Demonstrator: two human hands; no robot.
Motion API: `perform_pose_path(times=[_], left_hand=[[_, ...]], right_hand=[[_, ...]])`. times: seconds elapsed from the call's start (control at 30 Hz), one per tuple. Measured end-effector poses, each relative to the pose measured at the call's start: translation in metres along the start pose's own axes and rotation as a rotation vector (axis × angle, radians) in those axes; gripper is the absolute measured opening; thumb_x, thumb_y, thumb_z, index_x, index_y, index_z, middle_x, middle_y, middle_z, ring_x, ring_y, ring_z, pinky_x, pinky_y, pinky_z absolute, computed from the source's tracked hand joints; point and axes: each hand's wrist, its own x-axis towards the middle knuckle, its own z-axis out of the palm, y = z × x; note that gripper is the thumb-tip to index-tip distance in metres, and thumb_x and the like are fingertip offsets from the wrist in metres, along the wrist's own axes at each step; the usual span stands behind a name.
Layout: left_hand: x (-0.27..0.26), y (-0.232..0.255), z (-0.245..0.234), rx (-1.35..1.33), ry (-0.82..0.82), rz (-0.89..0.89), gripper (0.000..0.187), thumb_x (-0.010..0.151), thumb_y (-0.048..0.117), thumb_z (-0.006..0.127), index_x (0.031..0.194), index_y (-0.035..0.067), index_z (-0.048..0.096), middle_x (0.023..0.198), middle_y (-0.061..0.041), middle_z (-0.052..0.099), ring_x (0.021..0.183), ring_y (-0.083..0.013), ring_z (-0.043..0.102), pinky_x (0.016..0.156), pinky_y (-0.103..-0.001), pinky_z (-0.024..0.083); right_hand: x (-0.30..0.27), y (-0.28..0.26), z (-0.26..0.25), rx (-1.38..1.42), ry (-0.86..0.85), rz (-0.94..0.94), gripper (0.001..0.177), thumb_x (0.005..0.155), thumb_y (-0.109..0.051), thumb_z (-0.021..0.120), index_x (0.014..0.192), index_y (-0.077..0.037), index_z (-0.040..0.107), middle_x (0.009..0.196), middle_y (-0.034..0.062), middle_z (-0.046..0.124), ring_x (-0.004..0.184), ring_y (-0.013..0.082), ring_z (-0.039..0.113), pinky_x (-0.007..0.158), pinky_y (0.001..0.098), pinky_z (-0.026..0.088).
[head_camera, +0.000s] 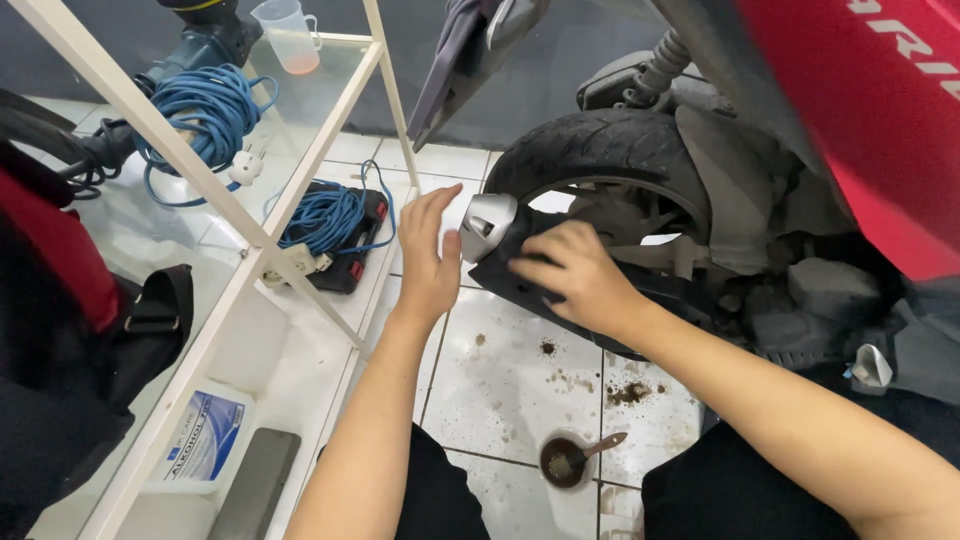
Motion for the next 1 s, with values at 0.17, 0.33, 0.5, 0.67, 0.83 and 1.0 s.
perform_pose_path(times=[0.17,0.33,0.5,0.67,0.83,1.0], left_hand=[[-0.005,-0.013,0.003,-0.078,0.199,-0.177,0.011,0.100,0.015,0.066,0.109,0.018,0.071,0.091,0.004,0.067,0.089,-0.0150,0.067,0.082,-0.029,0.054],[-0.008,-0.012,0.008,-0.078,0.176,-0.277,0.014,0.085,0.028,0.087,0.083,0.021,0.075,0.068,0.007,0.069,0.066,-0.0111,0.068,0.066,-0.025,0.056],[-0.010,-0.004,0.006,-0.115,0.063,-0.254,0.015,0.095,0.021,0.075,0.083,0.013,0.074,0.070,-0.003,0.069,0.055,-0.0142,0.059,0.053,-0.025,0.048],[-0.008,0.025,-0.007,-0.135,-0.059,-0.277,0.011,0.089,0.015,0.079,0.099,0.012,0.078,0.087,-0.003,0.074,0.051,-0.0103,0.055,0.050,-0.024,0.046],[-0.009,0.033,-0.005,-0.205,-0.152,-0.299,0.016,0.089,0.013,0.078,0.104,0.010,0.078,0.089,-0.006,0.075,0.050,-0.0102,0.053,0.049,-0.024,0.045],[-0.008,0.027,0.006,-0.251,-0.154,-0.334,0.016,0.089,0.013,0.078,0.103,0.005,0.077,0.082,-0.011,0.074,0.051,-0.0102,0.055,0.048,-0.024,0.045]], right_hand=[[0.017,-0.010,-0.002,0.068,0.004,0.086,0.022,0.096,-0.020,0.066,0.116,-0.012,0.071,0.115,0.0109,0.064,0.110,0.0342,0.062,0.097,0.0501,0.050],[0.025,-0.022,-0.004,-0.057,-0.146,-0.117,0.044,0.083,-0.038,0.075,0.117,-0.011,0.071,0.117,0.0149,0.066,0.118,0.0370,0.058,0.106,0.0563,0.047],[0.026,0.020,-0.004,0.066,0.024,0.391,0.050,0.072,0.005,0.077,0.120,-0.007,0.070,0.121,0.0114,0.064,0.119,0.0358,0.061,0.105,0.0472,0.049],[0.002,0.034,-0.045,0.185,0.186,0.606,0.035,0.086,-0.006,0.077,0.119,-0.016,0.071,0.111,0.0005,0.069,0.108,0.0263,0.068,0.096,0.0398,0.052],[-0.009,0.008,-0.048,0.263,0.050,0.338,0.024,0.083,-0.011,0.079,0.106,-0.013,0.073,0.108,0.0084,0.069,0.102,0.0348,0.070,0.091,0.0452,0.055],[-0.021,0.017,-0.030,0.214,0.066,0.374,0.026,0.088,-0.008,0.073,0.114,-0.012,0.072,0.111,0.0076,0.068,0.103,0.0315,0.070,0.089,0.0429,0.057]])
